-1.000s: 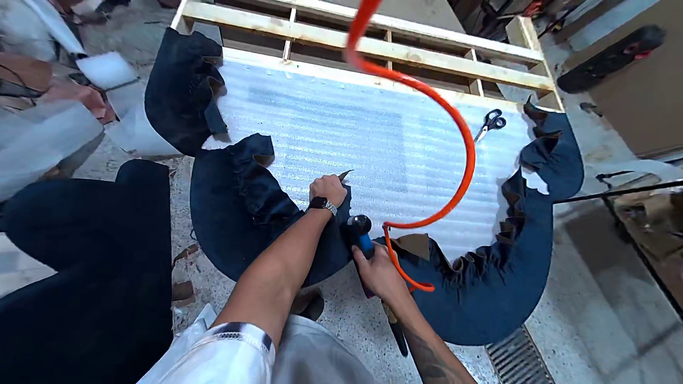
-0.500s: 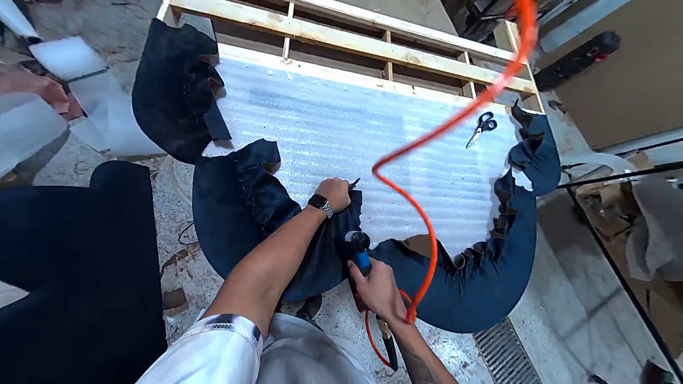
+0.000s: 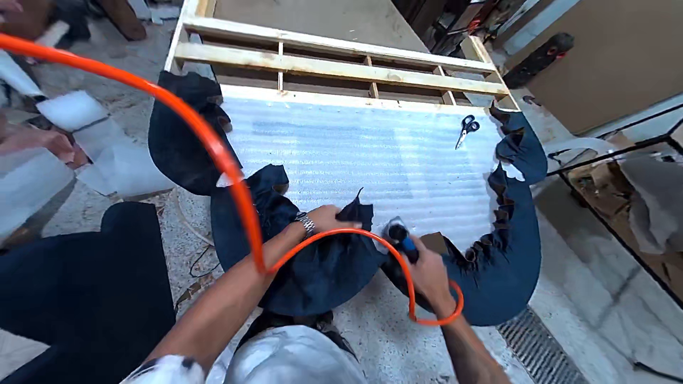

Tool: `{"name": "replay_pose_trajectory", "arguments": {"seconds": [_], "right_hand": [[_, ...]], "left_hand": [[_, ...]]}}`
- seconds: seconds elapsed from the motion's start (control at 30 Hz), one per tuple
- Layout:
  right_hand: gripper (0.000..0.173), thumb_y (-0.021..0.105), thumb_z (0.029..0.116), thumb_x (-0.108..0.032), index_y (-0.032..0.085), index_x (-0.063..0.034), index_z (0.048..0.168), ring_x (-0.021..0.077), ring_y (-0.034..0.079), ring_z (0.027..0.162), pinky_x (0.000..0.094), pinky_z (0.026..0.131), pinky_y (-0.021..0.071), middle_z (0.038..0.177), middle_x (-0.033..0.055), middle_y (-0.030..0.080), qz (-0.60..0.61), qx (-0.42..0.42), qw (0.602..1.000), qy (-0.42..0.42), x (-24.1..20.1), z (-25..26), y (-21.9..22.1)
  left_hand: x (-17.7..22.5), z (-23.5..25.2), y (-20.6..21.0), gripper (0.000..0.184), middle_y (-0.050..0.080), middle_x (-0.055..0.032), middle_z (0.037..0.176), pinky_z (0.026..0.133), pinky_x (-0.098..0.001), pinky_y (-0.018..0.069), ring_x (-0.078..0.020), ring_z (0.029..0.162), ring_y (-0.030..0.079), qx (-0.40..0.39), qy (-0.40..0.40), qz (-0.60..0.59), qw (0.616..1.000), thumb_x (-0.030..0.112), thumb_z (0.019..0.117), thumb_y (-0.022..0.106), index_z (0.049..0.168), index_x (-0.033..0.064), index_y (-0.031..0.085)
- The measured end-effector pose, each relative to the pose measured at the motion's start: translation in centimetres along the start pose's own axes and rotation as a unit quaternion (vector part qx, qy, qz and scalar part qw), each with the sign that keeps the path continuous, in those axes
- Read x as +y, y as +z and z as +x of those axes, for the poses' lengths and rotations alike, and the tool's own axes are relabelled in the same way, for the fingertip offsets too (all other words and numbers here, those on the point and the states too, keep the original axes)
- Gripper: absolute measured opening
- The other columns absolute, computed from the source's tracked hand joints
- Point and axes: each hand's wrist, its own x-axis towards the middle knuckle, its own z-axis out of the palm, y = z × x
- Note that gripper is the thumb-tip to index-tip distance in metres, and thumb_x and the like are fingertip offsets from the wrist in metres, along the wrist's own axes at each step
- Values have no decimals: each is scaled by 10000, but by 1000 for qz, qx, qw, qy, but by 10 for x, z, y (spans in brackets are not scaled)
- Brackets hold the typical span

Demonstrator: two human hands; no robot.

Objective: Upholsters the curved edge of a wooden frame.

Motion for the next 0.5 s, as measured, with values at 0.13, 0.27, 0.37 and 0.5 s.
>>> {"name": "replay_pose_trajectory", "arguments": {"seconds": [0.13, 0.27, 0.37, 0.5], "right_hand": [[581, 612, 926, -316, 548, -206, 1493, 407, 679, 1002, 643, 915, 488, 1075, 203, 710, -106, 48, 991, -67, 45, 30, 24], [620, 720, 903, -218, 527, -195, 1492, 428, 597, 1199, 663, 1065, 395, 1254, 225, 642, -122, 108, 984, -73, 56, 36, 52], [630, 670, 944, -203, 462, -166, 1538, 413, 597, 1225, 628, 1032, 446, 1288, 215, 641, -97, 127, 985, -72, 65, 33, 69], [612, 647, 967, -232, 453, -150, 1541, 391, 607, 1222, 598, 1017, 467, 1309, 203, 633, -34, 158, 985, -51, 76, 27, 85]], "left_hand": [[-9, -57, 11, 835, 714, -162, 1189, 942, -660, 527, -364, 1117, 683, -82, -73, 228, 967, 664, 760, 810, 1387, 152, 603], [9, -73, 32, 448, 724, -210, 1089, 866, -670, 548, -416, 1059, 695, 21, -151, 268, 951, 491, 1016, 586, 1113, 77, 731], [35, -70, 70, 246, 730, -180, 1109, 821, -650, 558, -411, 1020, 705, 167, -131, 287, 934, 217, 1004, 567, 1179, 130, 716], [22, -32, 71, 374, 719, -187, 1144, 800, -633, 558, -409, 967, 713, 134, -39, 369, 919, 170, 971, 585, 1340, 138, 637]]}}
